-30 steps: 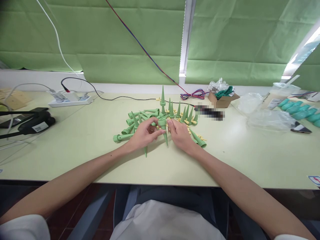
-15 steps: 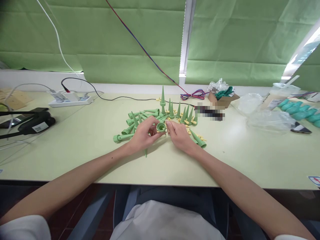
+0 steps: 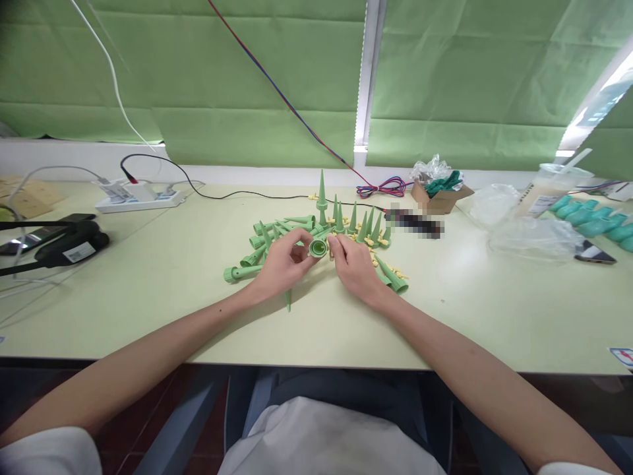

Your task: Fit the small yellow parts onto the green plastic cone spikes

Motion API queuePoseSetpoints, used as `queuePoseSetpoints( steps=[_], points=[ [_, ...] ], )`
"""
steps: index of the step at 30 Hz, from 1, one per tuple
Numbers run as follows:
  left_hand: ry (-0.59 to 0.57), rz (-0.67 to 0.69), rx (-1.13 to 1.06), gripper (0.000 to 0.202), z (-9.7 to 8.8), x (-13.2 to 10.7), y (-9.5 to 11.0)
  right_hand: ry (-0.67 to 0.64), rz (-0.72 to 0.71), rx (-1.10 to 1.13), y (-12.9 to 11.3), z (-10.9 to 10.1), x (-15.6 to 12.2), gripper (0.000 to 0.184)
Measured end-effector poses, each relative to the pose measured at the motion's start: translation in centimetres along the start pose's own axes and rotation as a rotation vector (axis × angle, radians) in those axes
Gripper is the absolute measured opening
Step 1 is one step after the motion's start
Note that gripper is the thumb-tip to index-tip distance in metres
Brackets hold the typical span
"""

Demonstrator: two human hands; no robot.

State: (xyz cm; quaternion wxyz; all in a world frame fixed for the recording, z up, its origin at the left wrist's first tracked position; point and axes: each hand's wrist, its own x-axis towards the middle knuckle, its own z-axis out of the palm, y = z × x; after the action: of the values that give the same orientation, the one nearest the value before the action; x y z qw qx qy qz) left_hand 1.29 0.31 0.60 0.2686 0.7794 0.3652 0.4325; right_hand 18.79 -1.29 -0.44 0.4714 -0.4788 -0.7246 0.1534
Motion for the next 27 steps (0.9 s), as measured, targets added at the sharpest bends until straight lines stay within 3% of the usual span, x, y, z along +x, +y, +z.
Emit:
queuePoseSetpoints(
  steps=[5,11,21,27],
  points=[
    [-0.191,-0.318,-0.442,0.040,-0.08,0.36,0.79,0.054,0.008,-0.029,0.02,-0.27,0.02,0.045],
    [-0.227,-0.521,-0.668,0.053,0.12,0.60,0.76,-0.029,-0.009,-0.031,0.23,-0.09,0.00,0.044],
    [-0.326,-0.441,-0.640,0.046,-0.27,0.27,0.81,-0.070,-0.018,-0.059,0.28,-0.16,-0.06,0.044],
    [-0.336,-0.314,-0.381,0.041,-0.51,-0.05,1.02,-0.107,-0.009,-0.071,0.47,-0.36,0.06,0.046]
  ],
)
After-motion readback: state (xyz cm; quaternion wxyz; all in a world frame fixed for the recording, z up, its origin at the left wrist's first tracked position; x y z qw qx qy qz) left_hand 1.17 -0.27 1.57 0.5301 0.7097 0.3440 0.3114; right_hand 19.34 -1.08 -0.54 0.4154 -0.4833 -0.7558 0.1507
